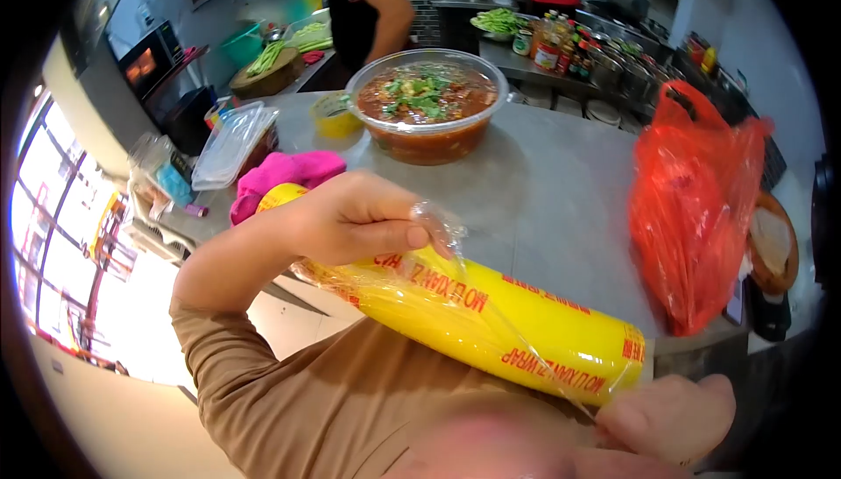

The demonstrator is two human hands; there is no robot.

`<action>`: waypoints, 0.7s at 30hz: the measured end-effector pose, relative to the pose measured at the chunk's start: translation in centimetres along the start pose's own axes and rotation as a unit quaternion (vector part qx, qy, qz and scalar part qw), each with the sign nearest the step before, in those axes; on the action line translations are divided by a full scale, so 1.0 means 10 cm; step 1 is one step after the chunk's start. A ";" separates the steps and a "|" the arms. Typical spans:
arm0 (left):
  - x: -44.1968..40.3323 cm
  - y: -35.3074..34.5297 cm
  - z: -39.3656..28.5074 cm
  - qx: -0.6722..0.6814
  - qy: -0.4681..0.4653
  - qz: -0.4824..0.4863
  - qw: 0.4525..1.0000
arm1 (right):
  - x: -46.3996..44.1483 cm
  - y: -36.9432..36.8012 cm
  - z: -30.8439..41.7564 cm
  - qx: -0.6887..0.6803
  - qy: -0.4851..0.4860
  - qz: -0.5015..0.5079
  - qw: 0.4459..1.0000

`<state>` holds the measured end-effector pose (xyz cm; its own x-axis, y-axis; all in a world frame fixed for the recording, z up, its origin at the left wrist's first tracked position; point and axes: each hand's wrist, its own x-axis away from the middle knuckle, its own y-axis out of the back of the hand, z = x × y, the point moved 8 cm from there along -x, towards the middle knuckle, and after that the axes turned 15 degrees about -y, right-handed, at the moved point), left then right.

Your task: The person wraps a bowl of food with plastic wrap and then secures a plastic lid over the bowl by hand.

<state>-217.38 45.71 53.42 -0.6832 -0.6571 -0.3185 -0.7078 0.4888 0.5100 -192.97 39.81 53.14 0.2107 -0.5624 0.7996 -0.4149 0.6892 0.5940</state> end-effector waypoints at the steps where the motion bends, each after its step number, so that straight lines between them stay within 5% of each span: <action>1: -0.01 0.02 0.03 0.004 0.008 -0.008 1.000 | 0.05 0.12 0.00 -0.026 0.088 -0.152 0.984; 2: -0.02 0.02 0.06 0.008 0.014 -0.012 1.000 | 0.11 0.14 -0.11 -0.053 0.166 -0.303 0.937; 5: -0.04 0.09 0.18 0.008 0.057 -0.038 0.998 | 0.19 0.19 -0.27 -0.133 0.282 -0.550 0.775; 7: -0.07 0.10 0.20 -0.016 0.066 -0.086 0.994 | 0.10 0.25 -0.39 -0.177 0.296 -0.579 0.739; 10: 0.04 0.36 0.18 -0.108 0.026 -0.148 0.983 | -0.12 0.35 -0.52 -0.272 0.275 -0.529 0.755; 14: 0.04 0.55 -0.44 -0.229 -0.137 -0.196 0.943 | -0.28 0.57 -0.64 -0.405 0.264 -0.486 0.728; 21: 0.06 0.70 -0.94 -0.326 -0.163 -0.231 0.902 | -0.20 0.98 -0.78 -0.499 0.340 -0.485 0.633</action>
<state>-221.02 43.37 64.27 -0.4332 -0.4490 -0.7815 -0.7471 -0.3060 0.5900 -190.59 51.22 58.09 0.4111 -0.8488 -0.3326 0.8952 0.3070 0.3232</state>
